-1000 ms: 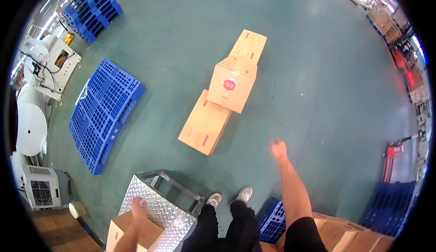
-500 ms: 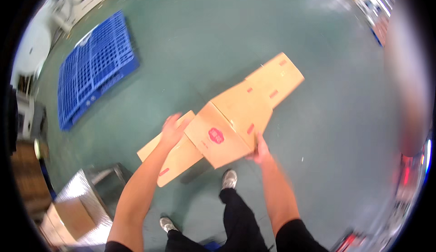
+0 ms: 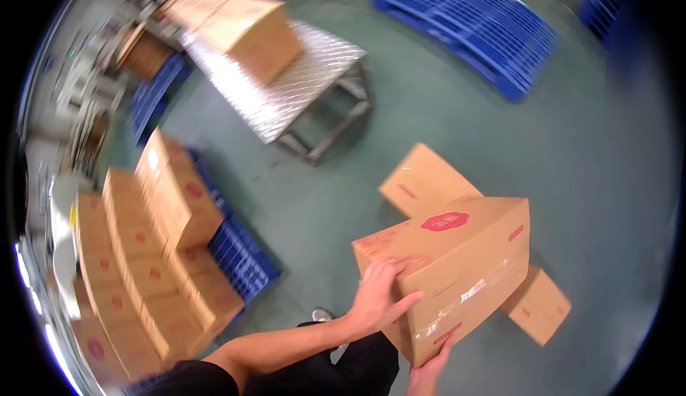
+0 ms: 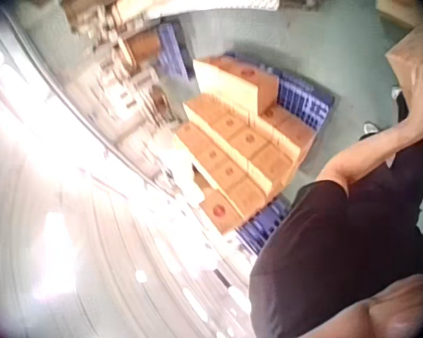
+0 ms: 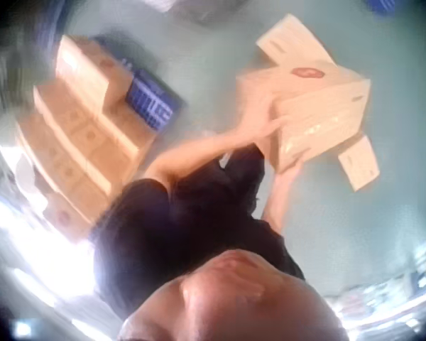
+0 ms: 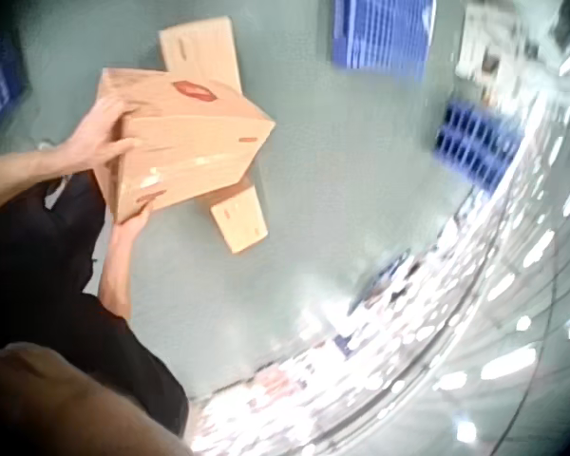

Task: The person uses a pair of scissors to cut a roll of yellow and blue tape into two separate pieces. After cutting the tape, the person places the scissors on the table and moves the tape pieces into a white plastic bag inside a cardboard box. Finally, the person picks up a cardboard box from a stack and places it on the floor.

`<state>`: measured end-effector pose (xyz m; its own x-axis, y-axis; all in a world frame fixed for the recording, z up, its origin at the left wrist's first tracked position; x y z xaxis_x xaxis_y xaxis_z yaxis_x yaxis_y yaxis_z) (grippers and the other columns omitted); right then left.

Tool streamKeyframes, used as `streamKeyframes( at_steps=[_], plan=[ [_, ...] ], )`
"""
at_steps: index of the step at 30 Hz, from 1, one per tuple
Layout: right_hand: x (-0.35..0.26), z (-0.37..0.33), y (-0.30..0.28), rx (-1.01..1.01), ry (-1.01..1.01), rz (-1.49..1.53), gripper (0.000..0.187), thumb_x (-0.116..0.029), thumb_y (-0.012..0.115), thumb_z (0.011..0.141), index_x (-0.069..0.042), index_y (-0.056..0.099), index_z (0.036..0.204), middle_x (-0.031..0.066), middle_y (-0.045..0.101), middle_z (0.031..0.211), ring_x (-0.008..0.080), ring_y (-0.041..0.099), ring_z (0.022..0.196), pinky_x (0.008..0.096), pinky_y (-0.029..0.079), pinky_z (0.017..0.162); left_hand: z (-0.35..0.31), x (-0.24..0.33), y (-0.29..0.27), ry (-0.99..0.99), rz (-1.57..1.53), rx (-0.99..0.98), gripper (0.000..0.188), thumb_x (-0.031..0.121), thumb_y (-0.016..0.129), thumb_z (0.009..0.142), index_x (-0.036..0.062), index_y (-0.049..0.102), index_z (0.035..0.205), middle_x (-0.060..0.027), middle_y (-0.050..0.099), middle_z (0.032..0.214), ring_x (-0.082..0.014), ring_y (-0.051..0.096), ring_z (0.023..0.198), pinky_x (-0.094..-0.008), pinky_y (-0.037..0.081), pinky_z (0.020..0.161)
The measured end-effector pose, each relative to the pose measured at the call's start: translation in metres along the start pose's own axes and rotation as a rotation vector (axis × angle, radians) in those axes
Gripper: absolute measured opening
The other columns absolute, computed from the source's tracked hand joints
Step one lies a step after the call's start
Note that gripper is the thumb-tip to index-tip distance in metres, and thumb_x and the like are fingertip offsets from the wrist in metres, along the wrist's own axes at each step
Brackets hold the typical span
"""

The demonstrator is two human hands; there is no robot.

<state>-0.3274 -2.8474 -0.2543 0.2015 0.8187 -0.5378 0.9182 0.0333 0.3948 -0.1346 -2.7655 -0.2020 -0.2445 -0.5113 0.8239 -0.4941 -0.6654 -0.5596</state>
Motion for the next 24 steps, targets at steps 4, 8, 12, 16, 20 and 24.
streamKeyframes(
  at_steps=[4,8,12,16,20,24],
  plan=[
    [0.069,-0.073,-0.023,-0.268,0.198,-0.444,0.056,-0.042,0.043,0.102,-0.003,0.039,0.142,0.0135,0.049,0.139,0.0281,0.051,0.124,0.0422,0.043,0.104,-0.195,-0.075,-0.107,-0.364,-0.145,0.357,0.055,0.033,0.071,0.086,-0.0006,0.051,0.123,-0.0195,0.055,0.121,-0.0362,0.053,0.115,-0.0419,0.044,0.098],
    [0.184,-0.102,0.021,-0.509,0.286,-0.862,0.053,-0.031,0.053,0.100,0.001,0.040,0.140,0.0137,0.053,0.134,0.0253,0.052,0.122,0.0392,0.044,0.101,-0.326,-0.169,-0.168,-0.817,-0.361,0.760,0.056,0.031,0.073,0.085,-0.0015,0.053,0.126,-0.0195,0.062,0.116,-0.0304,0.062,0.105,-0.0384,0.048,0.092],
    [0.317,-0.107,0.058,-0.770,0.242,-1.312,0.053,-0.030,0.055,0.099,0.002,0.042,0.140,0.0154,0.055,0.132,0.0238,0.053,0.121,0.0356,0.042,0.101,-0.420,-0.277,-0.154,-0.885,-0.620,1.241,0.049,0.027,0.070,0.088,-0.0026,0.056,0.124,-0.0177,0.065,0.113,-0.0243,0.059,0.108,-0.0349,0.044,0.096],
    [0.490,-0.103,0.074,-1.138,0.152,-1.567,0.056,-0.028,0.054,0.099,0.001,0.036,0.144,0.0146,0.049,0.139,0.0224,0.048,0.125,0.0350,0.038,0.106,-0.483,-0.410,-0.153,-0.852,-0.828,1.532,0.049,0.023,0.065,0.093,-0.0024,0.049,0.132,-0.0162,0.057,0.127,-0.0247,0.052,0.120,-0.0350,0.039,0.103],
    [0.601,-0.113,0.072,-1.373,0.089,-1.745,0.064,-0.028,0.053,0.098,0.002,0.027,0.148,0.0197,0.044,0.144,0.0270,0.044,0.132,0.0353,0.034,0.109,-0.520,-0.527,-0.128,-0.886,-0.895,1.662,0.065,0.018,0.060,0.096,-0.0007,0.027,0.148,-0.0188,0.036,0.149,-0.0263,0.039,0.135,-0.0370,0.034,0.109],
    [0.684,-0.100,0.039,-1.406,-0.346,-2.077,0.083,-0.023,0.061,0.091,0.005,0.010,0.151,0.0271,0.032,0.150,0.0376,0.036,0.138,0.0391,0.031,0.114,-0.499,-0.614,-0.155,-1.021,-1.390,1.982,0.084,0.017,0.051,0.100,0.0131,-0.014,0.153,-0.0147,0.018,0.158,-0.0300,0.033,0.139,-0.0517,0.026,0.114]
  ],
)
Point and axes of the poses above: each hand's wrist, its own z-axis towards the middle knuckle, its own y-axis out of the palm, x = y × z, the point moved 1 cm from there along z, towards the middle knuckle
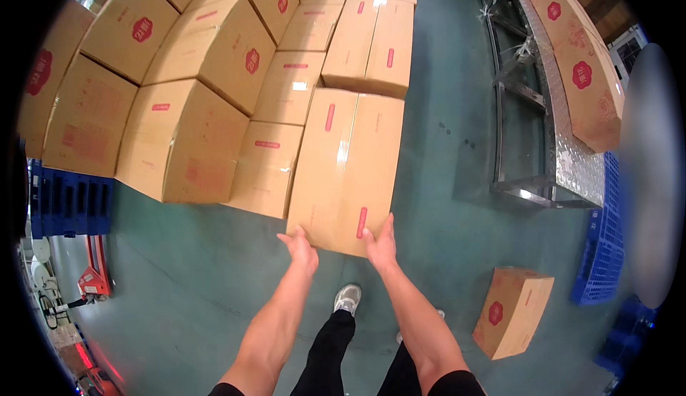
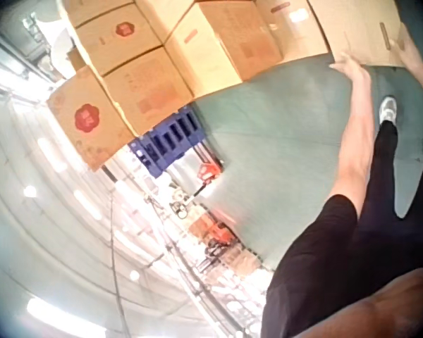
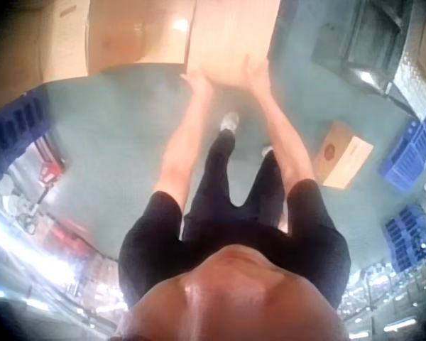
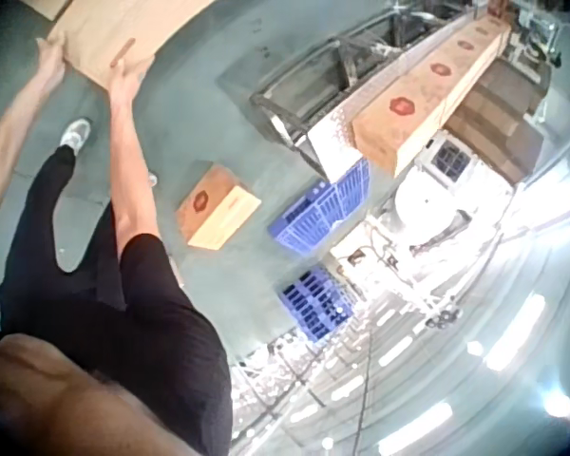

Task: The person uses a pair of scissors to cut a roll of yellow and blue tape into two separate pieces. After cutting the tape, the person places the scissors on the table and moves the tape pieces into a white plastic bag inside a cardboard box. Finally, the person picks up a cardboard box from a stack and places it on the floor.

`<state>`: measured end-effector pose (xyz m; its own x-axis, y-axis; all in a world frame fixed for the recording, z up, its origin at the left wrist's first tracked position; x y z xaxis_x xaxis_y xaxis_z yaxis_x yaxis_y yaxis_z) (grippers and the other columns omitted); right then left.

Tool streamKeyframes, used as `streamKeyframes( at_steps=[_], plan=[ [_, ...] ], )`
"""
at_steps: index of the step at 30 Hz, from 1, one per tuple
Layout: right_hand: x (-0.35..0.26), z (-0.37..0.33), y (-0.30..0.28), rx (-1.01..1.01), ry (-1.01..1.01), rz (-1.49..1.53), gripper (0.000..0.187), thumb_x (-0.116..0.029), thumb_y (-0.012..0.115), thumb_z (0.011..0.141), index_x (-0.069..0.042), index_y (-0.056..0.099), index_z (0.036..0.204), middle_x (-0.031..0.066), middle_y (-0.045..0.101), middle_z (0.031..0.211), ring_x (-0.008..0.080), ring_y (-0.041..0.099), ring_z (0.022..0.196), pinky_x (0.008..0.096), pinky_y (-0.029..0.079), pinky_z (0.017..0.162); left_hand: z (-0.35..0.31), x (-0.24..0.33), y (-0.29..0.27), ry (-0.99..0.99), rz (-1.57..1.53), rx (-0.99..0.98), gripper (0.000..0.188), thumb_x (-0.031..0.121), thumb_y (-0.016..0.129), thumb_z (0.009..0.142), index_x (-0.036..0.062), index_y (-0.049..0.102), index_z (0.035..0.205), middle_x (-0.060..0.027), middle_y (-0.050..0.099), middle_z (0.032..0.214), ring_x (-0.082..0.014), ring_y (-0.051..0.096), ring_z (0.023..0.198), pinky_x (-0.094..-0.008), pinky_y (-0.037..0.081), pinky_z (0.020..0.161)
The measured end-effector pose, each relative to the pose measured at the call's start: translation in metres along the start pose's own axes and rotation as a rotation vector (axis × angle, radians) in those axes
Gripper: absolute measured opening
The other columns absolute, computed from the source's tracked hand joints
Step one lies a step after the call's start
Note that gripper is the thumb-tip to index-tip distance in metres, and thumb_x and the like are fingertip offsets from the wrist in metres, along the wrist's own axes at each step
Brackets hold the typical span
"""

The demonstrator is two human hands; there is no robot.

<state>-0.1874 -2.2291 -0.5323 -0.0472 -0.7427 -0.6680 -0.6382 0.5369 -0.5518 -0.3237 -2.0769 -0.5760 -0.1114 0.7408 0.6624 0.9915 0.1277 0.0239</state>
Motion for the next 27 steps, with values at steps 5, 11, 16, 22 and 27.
streamKeyframes(
  at_steps=[5,11,16,22,27],
  plan=[
    [-0.001,0.013,0.018,0.060,-0.061,0.041,0.084,-0.020,0.063,0.088,0.006,0.013,0.150,0.0286,0.032,0.149,0.0384,0.035,0.139,0.0377,0.030,0.114,0.008,0.021,0.012,-0.052,-0.074,0.053,0.079,0.009,0.053,0.097,0.0111,-0.004,0.152,-0.0157,0.028,0.152,-0.0296,0.041,0.132,-0.0558,0.032,0.109],
    [-0.022,0.037,0.005,0.030,-0.034,0.095,0.082,-0.018,0.065,0.087,0.007,0.017,0.149,0.0276,0.034,0.149,0.0392,0.041,0.134,0.0387,0.035,0.111,0.007,0.047,0.024,-0.064,-0.041,-0.133,0.044,0.004,0.054,0.095,0.0041,0.039,0.136,-0.0100,0.051,0.126,-0.0257,0.053,0.112,-0.0464,0.047,0.096],
    [0.043,-0.020,-0.015,0.179,-0.174,0.077,0.070,-0.018,0.058,0.090,0.008,0.026,0.145,0.0300,0.039,0.143,0.0426,0.042,0.131,0.0422,0.035,0.111,-0.009,0.025,0.012,-0.184,0.257,-0.427,0.058,0.030,0.052,0.099,0.0062,0.031,0.147,-0.0131,0.026,0.156,-0.0296,0.019,0.146,-0.0644,0.017,0.113],
    [0.240,-0.266,-0.109,0.298,0.237,0.590,0.055,-0.019,0.063,0.088,-0.001,0.046,0.138,0.0193,0.052,0.137,0.0327,0.053,0.125,0.0406,0.042,0.106,-0.066,-0.012,-0.086,0.461,1.287,-0.457,0.029,0.030,0.060,0.094,0.0103,0.049,0.112,-0.0029,0.051,0.104,-0.0155,0.049,0.095,-0.0345,0.041,0.084],
    [0.572,-0.492,-0.200,1.050,0.989,0.350,0.041,-0.018,0.061,0.085,0.002,0.058,0.120,0.0248,0.060,0.119,0.0402,0.058,0.111,0.0452,0.046,0.097,-0.312,-0.247,-0.027,1.089,1.837,-1.170,0.041,0.013,0.066,0.086,-0.0025,0.050,0.121,-0.0162,0.054,0.118,-0.0308,0.052,0.113,-0.0414,0.041,0.098]
  ],
)
Point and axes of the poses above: each hand's wrist, its own z-axis towards the middle knuckle, its own y-axis out of the palm, x = y × z, the point moved 1 cm from there along z, towards the middle knuckle
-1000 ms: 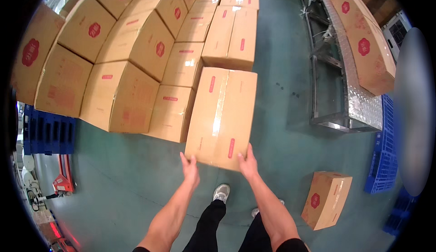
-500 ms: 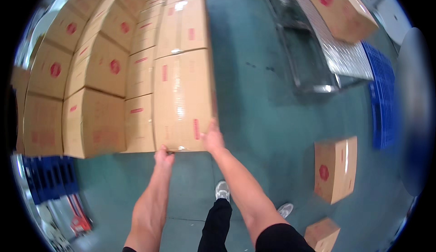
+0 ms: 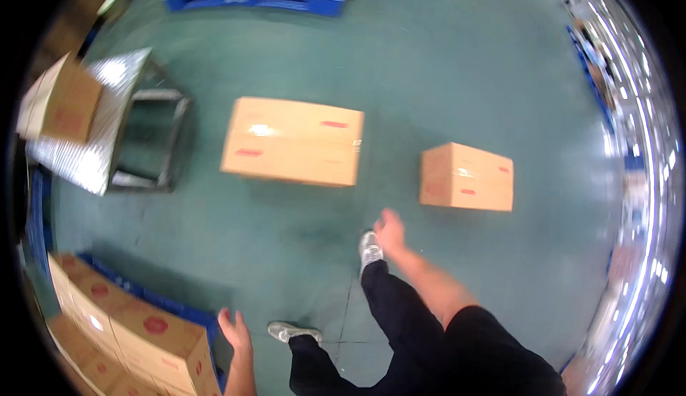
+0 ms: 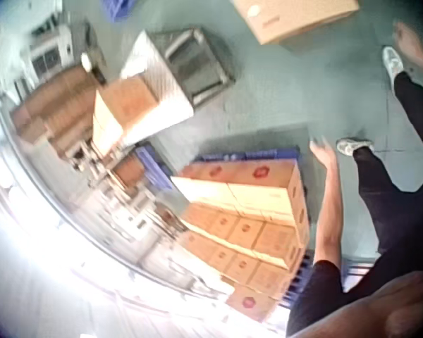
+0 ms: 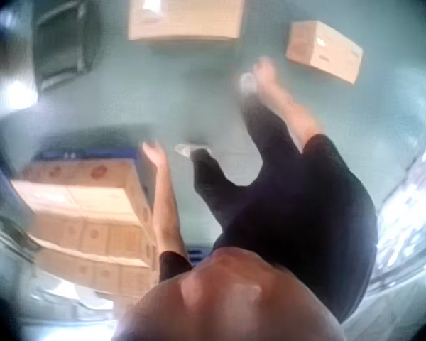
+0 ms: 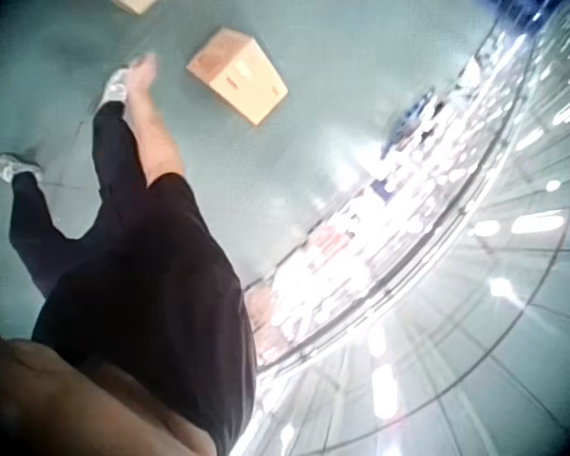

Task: The person uses a pair of scissors to cut a roll of yellow and blue tape into two separate pieces. After cutting the tape, the person places the scissors on the table and moves the tape pieces into a white plastic bag inside a cardboard box. Finally, the person picks up a cardboard box from a stack and places it on the floor.

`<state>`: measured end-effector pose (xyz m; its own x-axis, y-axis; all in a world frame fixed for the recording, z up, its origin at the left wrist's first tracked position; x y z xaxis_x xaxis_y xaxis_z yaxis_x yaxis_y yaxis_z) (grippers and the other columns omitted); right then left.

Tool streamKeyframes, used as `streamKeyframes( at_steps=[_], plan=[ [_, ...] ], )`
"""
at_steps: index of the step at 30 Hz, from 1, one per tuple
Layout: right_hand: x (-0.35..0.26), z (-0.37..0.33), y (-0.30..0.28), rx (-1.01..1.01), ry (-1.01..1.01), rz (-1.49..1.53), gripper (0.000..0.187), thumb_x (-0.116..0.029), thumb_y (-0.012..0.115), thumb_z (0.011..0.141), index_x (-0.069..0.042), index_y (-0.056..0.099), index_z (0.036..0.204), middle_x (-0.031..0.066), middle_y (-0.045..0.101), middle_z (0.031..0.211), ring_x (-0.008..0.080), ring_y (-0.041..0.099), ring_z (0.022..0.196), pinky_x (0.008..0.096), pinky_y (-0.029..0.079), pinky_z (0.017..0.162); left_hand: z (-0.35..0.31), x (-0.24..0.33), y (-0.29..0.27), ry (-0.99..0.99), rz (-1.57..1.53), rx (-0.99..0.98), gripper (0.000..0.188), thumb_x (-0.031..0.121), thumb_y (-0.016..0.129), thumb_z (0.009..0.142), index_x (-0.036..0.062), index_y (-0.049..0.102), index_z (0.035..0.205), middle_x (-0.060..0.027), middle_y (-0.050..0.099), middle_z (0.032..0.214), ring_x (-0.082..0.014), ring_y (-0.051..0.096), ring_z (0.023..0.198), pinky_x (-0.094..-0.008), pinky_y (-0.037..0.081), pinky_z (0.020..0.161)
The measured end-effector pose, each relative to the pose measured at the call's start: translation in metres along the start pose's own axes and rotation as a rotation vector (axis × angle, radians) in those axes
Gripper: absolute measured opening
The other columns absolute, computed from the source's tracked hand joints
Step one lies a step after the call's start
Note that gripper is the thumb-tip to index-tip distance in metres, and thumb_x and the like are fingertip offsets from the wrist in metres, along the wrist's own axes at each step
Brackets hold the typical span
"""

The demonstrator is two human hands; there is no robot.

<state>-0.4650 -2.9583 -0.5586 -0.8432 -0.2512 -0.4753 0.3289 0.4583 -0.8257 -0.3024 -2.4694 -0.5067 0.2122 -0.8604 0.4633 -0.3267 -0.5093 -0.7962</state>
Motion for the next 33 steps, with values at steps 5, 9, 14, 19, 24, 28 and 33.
streamKeyframes(
  at_steps=[5,9,14,19,24,28,33],
  plan=[
    [0.150,0.212,-0.123,0.283,0.096,-0.196,0.059,-0.031,0.063,0.086,-0.001,0.047,0.134,0.0262,0.053,0.130,0.0396,0.053,0.119,0.0452,0.045,0.100,0.108,0.312,0.181,0.909,0.258,-0.115,0.063,0.025,0.076,0.078,0.0025,0.049,0.131,-0.0191,0.047,0.138,-0.0403,0.044,0.126,-0.0500,0.039,0.103],
    [0.178,0.268,-0.146,0.271,0.055,-0.431,0.057,-0.032,0.061,0.087,-0.004,0.047,0.136,0.0180,0.051,0.136,0.0326,0.051,0.125,0.0419,0.044,0.100,0.131,0.485,0.284,0.801,0.523,-0.176,0.087,0.045,0.074,0.077,0.0187,0.032,0.148,-0.0123,0.026,0.155,-0.0424,0.019,0.143,-0.0696,0.029,0.101],
    [0.187,0.296,-0.156,0.307,0.058,-0.289,0.053,-0.044,0.059,0.089,-0.016,0.053,0.134,0.0102,0.042,0.146,0.0300,0.029,0.141,0.0563,0.025,0.111,0.127,0.544,0.363,0.680,0.710,-0.386,0.097,0.052,0.073,0.075,0.0217,0.023,0.153,-0.0106,0.010,0.162,-0.0446,0.003,0.146,-0.0799,0.017,0.098],
    [0.194,0.217,-0.099,0.296,-0.383,-0.305,0.049,-0.048,0.060,0.088,-0.017,0.060,0.126,0.0078,0.045,0.144,0.0350,0.027,0.142,0.0629,0.020,0.111,0.091,0.443,0.409,1.222,0.720,-0.008,0.076,0.033,0.069,0.079,0.0189,0.036,0.146,-0.0133,0.023,0.156,-0.0474,0.008,0.145,-0.0836,0.008,0.096],
    [0.170,0.128,-0.069,-0.193,-0.733,0.061,0.051,-0.049,0.059,0.091,-0.018,0.056,0.131,0.0073,0.042,0.148,0.0340,0.026,0.143,0.0555,0.020,0.115,0.001,0.344,0.344,1.442,0.703,-0.896,0.073,0.026,0.081,0.066,0.0199,0.049,0.131,-0.0134,0.030,0.151,-0.0411,0.018,0.144,-0.0790,0.004,0.104],
    [0.222,0.216,-0.123,0.443,-0.079,-0.270,0.066,-0.043,0.060,0.092,-0.007,0.039,0.143,0.0249,0.045,0.139,0.0369,0.050,0.121,0.0511,0.039,0.101,0.030,0.378,0.326,0.621,0.368,-0.618,0.073,0.028,0.082,0.070,0.0114,0.046,0.133,-0.0164,0.028,0.153,-0.0376,0.029,0.140,-0.0552,0.025,0.112],
    [0.228,0.286,-0.116,-0.008,0.347,0.164,0.068,-0.054,0.051,0.094,0.006,0.053,0.126,0.0320,0.062,0.109,0.0460,0.060,0.104,0.0477,0.047,0.088,0.113,0.315,0.304,-0.266,-0.349,-0.403,0.072,0.042,0.070,0.088,-0.0014,0.040,0.137,-0.0143,0.049,0.137,-0.0264,0.048,0.125,-0.0386,0.042,0.102]
  ],
)
Point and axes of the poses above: each hand's wrist, its own z-axis towards the middle knuckle, its own y-axis out of the palm, x = y × z, the point moved 1 cm from there along z, towards the middle knuckle
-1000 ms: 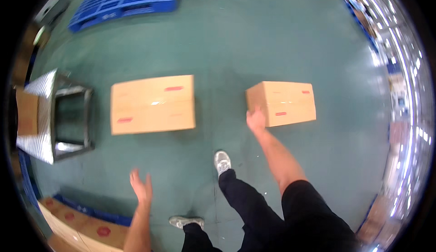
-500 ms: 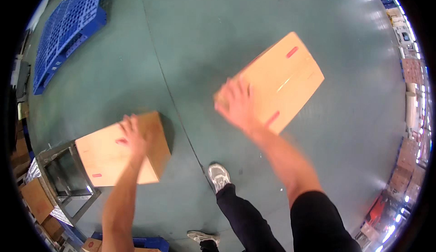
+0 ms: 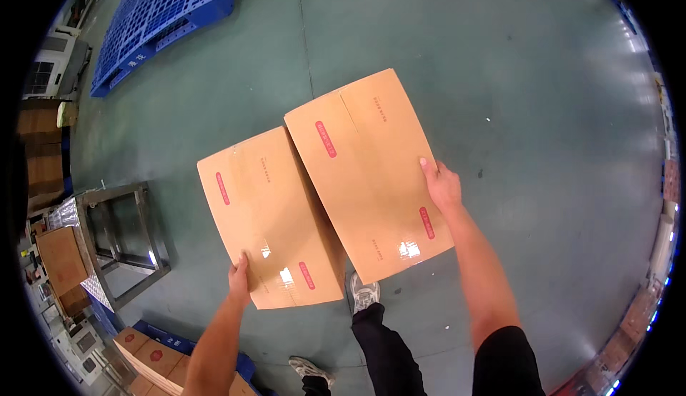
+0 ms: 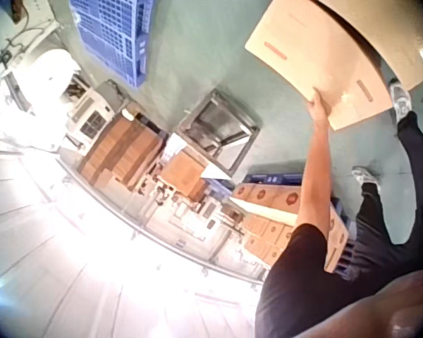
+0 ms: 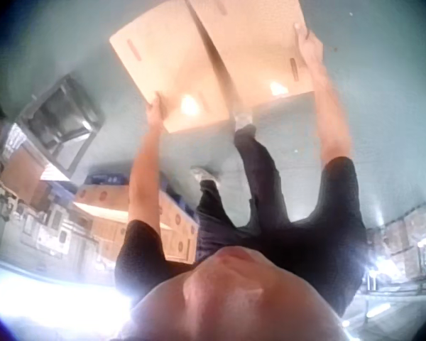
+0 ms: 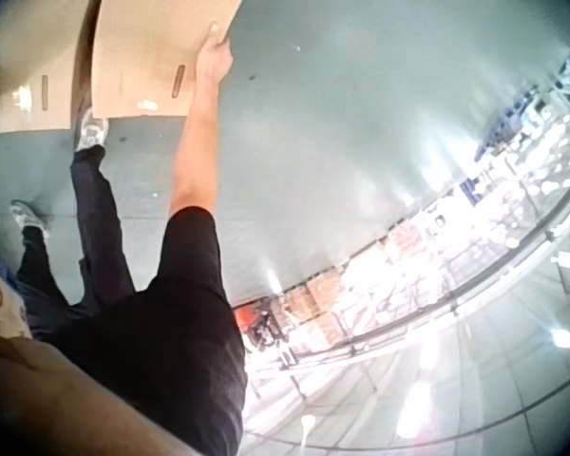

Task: The person uses a pair of scissors to cut a roll of yellow and blue tape into two separate pieces. After cutting the tape, the person places the scissors on the table and moves the tape pieces into a white plastic bag inside a cardboard box. Finally, the person picks up a cardboard box from a stack and places it on the floor.

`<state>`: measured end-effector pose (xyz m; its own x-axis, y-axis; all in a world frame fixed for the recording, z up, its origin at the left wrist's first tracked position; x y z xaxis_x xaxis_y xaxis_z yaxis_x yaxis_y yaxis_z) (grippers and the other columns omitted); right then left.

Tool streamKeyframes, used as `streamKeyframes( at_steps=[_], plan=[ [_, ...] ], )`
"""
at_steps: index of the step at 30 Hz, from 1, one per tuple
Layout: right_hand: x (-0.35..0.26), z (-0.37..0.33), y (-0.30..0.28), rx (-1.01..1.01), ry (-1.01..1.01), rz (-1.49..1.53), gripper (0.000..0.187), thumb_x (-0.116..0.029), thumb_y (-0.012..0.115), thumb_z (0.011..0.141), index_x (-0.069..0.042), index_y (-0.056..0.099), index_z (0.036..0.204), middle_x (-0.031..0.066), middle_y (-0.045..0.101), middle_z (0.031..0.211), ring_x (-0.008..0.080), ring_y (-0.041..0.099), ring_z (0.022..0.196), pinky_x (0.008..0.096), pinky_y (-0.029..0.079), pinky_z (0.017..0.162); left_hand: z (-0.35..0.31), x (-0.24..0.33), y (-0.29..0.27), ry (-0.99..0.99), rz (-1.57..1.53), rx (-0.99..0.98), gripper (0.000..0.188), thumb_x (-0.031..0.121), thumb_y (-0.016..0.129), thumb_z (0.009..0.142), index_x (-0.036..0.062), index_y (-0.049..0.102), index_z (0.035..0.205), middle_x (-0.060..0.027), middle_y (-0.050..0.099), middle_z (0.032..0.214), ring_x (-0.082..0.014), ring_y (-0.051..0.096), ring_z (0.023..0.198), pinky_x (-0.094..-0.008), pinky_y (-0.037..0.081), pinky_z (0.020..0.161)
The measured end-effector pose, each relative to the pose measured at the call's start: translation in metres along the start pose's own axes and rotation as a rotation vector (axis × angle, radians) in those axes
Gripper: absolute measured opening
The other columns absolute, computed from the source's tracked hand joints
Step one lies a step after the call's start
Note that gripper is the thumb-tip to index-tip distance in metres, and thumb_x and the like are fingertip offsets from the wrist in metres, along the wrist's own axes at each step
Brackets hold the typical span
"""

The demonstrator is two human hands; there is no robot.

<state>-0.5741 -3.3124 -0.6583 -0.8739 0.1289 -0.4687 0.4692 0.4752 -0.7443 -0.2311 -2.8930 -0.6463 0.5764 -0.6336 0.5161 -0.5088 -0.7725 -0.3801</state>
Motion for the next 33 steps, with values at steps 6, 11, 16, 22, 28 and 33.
streamKeyframes(
  at_steps=[6,11,16,22,28,33],
  plan=[
    [0.042,-0.032,0.012,0.122,-0.149,-0.117,0.072,-0.060,0.044,0.095,0.006,0.063,0.114,0.0261,0.068,0.091,0.0428,0.065,0.095,0.0445,0.051,0.081,0.002,-0.012,0.025,-0.017,-0.039,-0.221,0.062,0.039,0.062,0.095,0.0005,0.040,0.138,-0.0122,0.052,0.134,-0.0233,0.053,0.120,-0.0377,0.044,0.101],
    [0.034,-0.014,0.004,-0.553,0.426,1.366,0.057,-0.048,0.049,0.098,-0.001,0.059,0.128,0.0092,0.068,0.116,0.0270,0.065,0.104,0.0387,0.053,0.088,0.046,-0.005,-0.002,0.174,-0.101,-0.456,0.061,0.044,0.061,0.095,-0.0004,0.046,0.135,-0.0111,0.058,0.128,-0.0237,0.057,0.116,-0.0411,0.048,0.097],
    [0.016,-0.007,0.005,-0.475,0.234,1.031,0.056,-0.048,0.049,0.098,-0.001,0.059,0.128,0.0091,0.068,0.115,0.0266,0.065,0.103,0.0385,0.053,0.087,0.031,0.041,0.024,-0.108,-0.177,-0.324,0.073,0.053,0.065,0.089,-0.0027,0.049,0.133,-0.0146,0.059,0.126,-0.0233,0.058,0.116,-0.0400,0.050,0.095],
    [-0.013,-0.074,-0.037,-0.414,0.146,0.679,0.055,-0.047,0.049,0.098,-0.001,0.059,0.128,0.0090,0.068,0.115,0.0261,0.065,0.103,0.0383,0.053,0.087,-0.090,0.004,-0.084,-0.238,-0.212,-0.242,0.080,0.057,0.067,0.086,-0.0036,0.048,0.134,-0.0142,0.060,0.124,-0.0220,0.059,0.111,-0.0383,0.050,0.094],
    [-0.142,-0.216,-0.034,-0.570,-0.049,0.394,0.055,-0.045,0.050,0.098,-0.001,0.059,0.129,0.0089,0.068,0.114,0.0256,0.065,0.103,0.0381,0.054,0.087,-0.231,-0.007,-0.283,-0.208,-0.358,-0.128,0.075,0.051,0.059,0.093,-0.0050,0.042,0.139,-0.0160,0.056,0.133,-0.0230,0.056,0.120,-0.0387,0.046,0.100],
    [-0.314,-0.361,0.015,-0.791,-0.290,0.155,0.054,-0.045,0.050,0.098,-0.001,0.058,0.129,0.0088,0.068,0.114,0.0252,0.065,0.102,0.0380,0.054,0.086,-0.326,-0.062,-0.465,-0.245,-0.521,0.002,0.069,0.049,0.056,0.096,-0.0027,0.043,0.140,-0.0149,0.056,0.133,-0.0232,0.055,0.121,-0.0385,0.046,0.101]
  ],
)
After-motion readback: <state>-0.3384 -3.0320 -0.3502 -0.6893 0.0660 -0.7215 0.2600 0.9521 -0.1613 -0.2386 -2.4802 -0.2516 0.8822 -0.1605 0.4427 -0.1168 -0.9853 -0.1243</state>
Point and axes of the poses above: each hand's wrist, its own z-axis towards the middle knuckle, its own y-axis out of the palm, x = y × z, the point moved 1 cm from there along z, towards the middle knuckle
